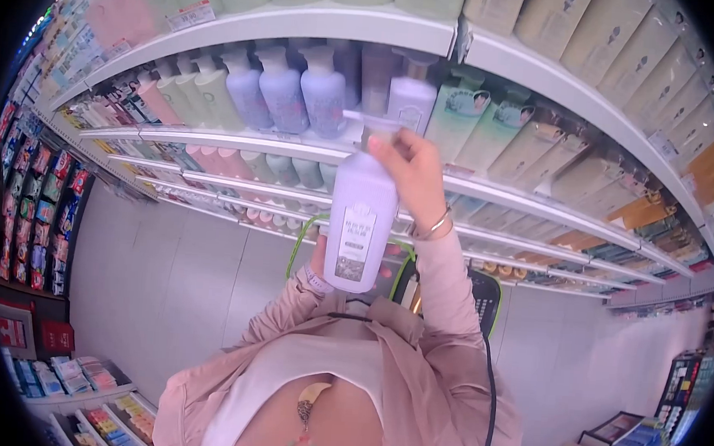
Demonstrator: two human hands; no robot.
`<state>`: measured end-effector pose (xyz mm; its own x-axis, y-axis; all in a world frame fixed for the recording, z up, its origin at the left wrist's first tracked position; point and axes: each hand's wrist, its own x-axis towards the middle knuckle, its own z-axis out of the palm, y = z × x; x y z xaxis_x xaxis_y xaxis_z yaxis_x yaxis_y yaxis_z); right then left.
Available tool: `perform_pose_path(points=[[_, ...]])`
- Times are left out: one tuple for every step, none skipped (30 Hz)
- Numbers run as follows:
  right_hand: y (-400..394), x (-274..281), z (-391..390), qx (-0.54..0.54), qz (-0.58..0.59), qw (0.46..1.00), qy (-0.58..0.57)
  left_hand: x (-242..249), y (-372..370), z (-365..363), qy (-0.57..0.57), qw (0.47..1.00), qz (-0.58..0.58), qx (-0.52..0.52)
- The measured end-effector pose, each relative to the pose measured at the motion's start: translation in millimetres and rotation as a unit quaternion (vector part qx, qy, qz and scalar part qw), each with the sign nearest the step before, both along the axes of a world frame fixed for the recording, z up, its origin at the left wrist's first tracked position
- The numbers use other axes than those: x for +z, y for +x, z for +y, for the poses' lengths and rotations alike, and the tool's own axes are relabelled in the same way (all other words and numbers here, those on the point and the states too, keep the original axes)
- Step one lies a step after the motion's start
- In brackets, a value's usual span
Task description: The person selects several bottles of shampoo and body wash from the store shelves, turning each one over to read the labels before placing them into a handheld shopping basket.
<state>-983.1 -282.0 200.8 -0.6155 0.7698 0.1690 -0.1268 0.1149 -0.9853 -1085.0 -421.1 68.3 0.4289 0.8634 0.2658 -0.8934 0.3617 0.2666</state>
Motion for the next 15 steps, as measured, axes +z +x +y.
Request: perform_pose_path(points=[[-3.1,-3.0,4.8,0.003,-0.015,0.999,-0.034,-0.8,1.5,-1.3,0.057,0.998,-0.013,-0.016],[-5.6,-3.7,5.4,0.009,-0.006,0.999,-0.042,-2.6,4.6,-6.4,0.025,0.997,0.059,0.05],[-5.6,-8.7,4.4,0.005,-0.006,0.999,-0.045,-3.3,5.3,-10.5,0.022,0.997,0.058,0.045],[-5.5,-14.7,5.8,0.02,0.019,0.997,-0.073,-2.7,4.9,-12.0,-0.001,0.996,0.068,0.055],[-6.0,-18.9,6.8,0.035,0.045,0.993,-0.099,-2.4,4.5,-13.0,-0.022,0.995,0.078,0.065],[-7.5,-20.8,2.6,0.033,0.047,0.994,-0.097,-6.0,4.7,-13.9,-0.028,0.994,0.08,0.075],[-9.4,-22.9,-6.8,0.041,0.091,0.987,-0.123,-7.7,3.5,-15.7,-0.025,0.994,0.081,0.074],[-10.8,-25.6,-14.6,0.05,0.134,0.978,-0.149,-9.0,2.3,-17.7,-0.034,0.994,0.072,0.069],[-12.4,-33.0,-18.1,0.05,0.135,0.979,-0.148,-10.1,0.7,-19.0,-0.043,0.995,0.062,0.065],[-14.6,-44.1,-20.7,0.055,0.166,0.966,-0.192,-11.3,-0.3,-19.0,-0.018,0.998,0.035,0.055],[-16.1,-53.1,-24.5,0.061,0.197,0.95,-0.235,-13.9,-0.5,-19.8,-0.018,0.998,0.036,0.055],[-16.9,-56.9,-31.1,0.057,0.221,0.941,-0.251,-15.3,0.1,-20.9,-0.029,0.998,-0.035,0.043],[-18.2,-59.2,-36.2,0.058,0.222,0.941,-0.25,-16.3,0.0,-21.2,-0.041,0.993,-0.105,0.029],[-19.6,-60.2,-40.2,0.055,0.222,0.948,-0.223,-17.1,-0.7,-20.0,-0.039,0.993,-0.104,0.029],[-20.6,-60.8,-42.2,0.052,0.222,0.954,-0.195,-14.7,-1.7,-18.9,-0.038,0.991,-0.123,0.03]])
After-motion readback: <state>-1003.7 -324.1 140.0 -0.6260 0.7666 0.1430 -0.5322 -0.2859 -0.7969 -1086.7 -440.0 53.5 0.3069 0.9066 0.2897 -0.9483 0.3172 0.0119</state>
